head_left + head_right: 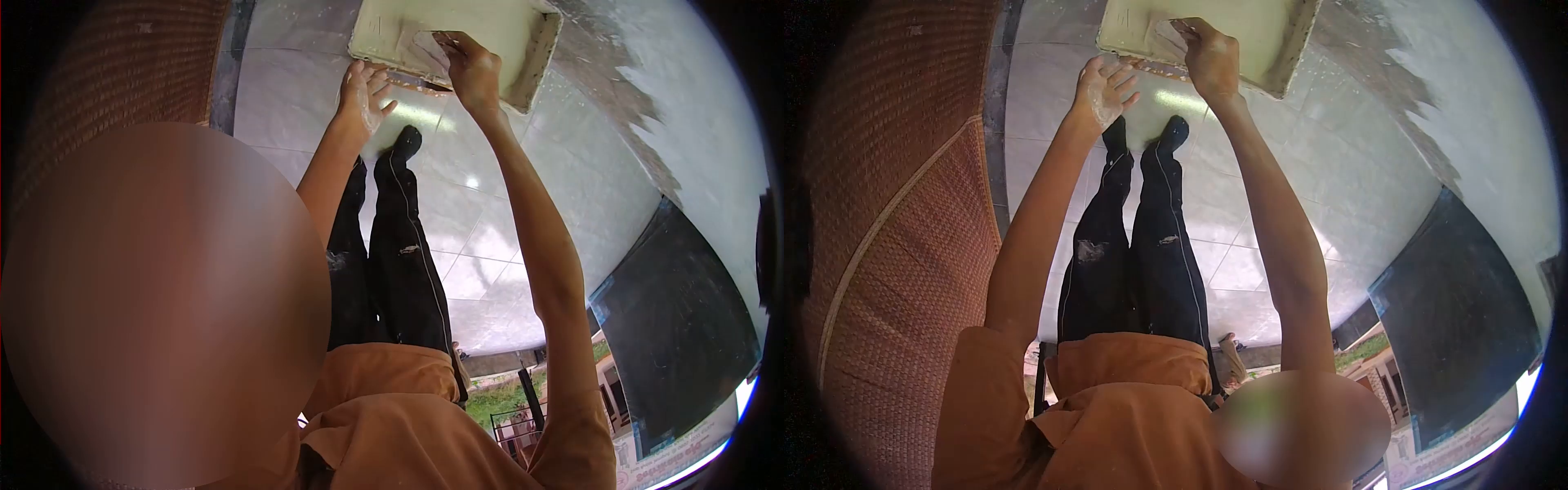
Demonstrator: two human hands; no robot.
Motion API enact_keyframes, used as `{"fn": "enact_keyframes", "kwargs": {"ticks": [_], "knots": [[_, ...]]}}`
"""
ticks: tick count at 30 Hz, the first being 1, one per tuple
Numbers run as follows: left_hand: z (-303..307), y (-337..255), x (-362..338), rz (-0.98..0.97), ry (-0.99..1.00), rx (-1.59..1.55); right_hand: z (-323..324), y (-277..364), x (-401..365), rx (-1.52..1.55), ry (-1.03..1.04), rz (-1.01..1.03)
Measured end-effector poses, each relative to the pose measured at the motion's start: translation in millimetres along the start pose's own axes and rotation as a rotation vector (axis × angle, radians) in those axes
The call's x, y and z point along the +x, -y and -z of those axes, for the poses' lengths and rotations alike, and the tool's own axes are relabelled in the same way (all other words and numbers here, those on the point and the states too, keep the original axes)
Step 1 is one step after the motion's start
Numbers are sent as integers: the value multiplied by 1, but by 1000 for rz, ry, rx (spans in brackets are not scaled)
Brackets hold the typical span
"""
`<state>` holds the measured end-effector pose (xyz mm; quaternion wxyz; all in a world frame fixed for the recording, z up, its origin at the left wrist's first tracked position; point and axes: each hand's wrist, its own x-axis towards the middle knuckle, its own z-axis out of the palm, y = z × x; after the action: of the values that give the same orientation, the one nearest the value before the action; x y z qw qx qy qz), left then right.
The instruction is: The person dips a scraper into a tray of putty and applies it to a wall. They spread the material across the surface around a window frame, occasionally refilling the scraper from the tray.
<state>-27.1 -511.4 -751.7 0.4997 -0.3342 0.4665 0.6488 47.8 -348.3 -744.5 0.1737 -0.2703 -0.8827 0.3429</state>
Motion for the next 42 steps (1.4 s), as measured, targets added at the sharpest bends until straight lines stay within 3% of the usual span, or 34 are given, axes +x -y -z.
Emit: {"fn": "enact_keyframes", "kwargs": {"ticks": [8, 26, 29, 31, 32, 33, 35, 37, 39, 42], "knots": [[1, 9, 16, 70, 104, -100, -31, -11, 6, 28, 99, 61], [2, 10, 11, 71, 152, -165, -23, -17, 23, -198, 357, 80], [5, 10, 9, 82, 159, -142, -20, -44, 52, -108, 451, 140], [9, 8, 5, 106, 137, -157, -8, -33, 71, -9, 595, -58], [11, 6, 0, 156, 95, -133, 15, -13, 74, 29, 694, -285], [10, 1, -6, 202, 55, -108, 21, -17, 71, 27, 678, -274], [5, -11, -22, 174, 38, -86, 32, -40, 58, 555, 605, -459], [-2, -28, -38, 77, 72, -26, 49, -14, 47, 741, 385, -646], [-21, -48, -55, 12, 77, -49, 74, 8, 44, 931, 269, -683], [-59, -85, -88, -199, 175, 55, 125, 62, 51, 1163, 157, -538]]}}
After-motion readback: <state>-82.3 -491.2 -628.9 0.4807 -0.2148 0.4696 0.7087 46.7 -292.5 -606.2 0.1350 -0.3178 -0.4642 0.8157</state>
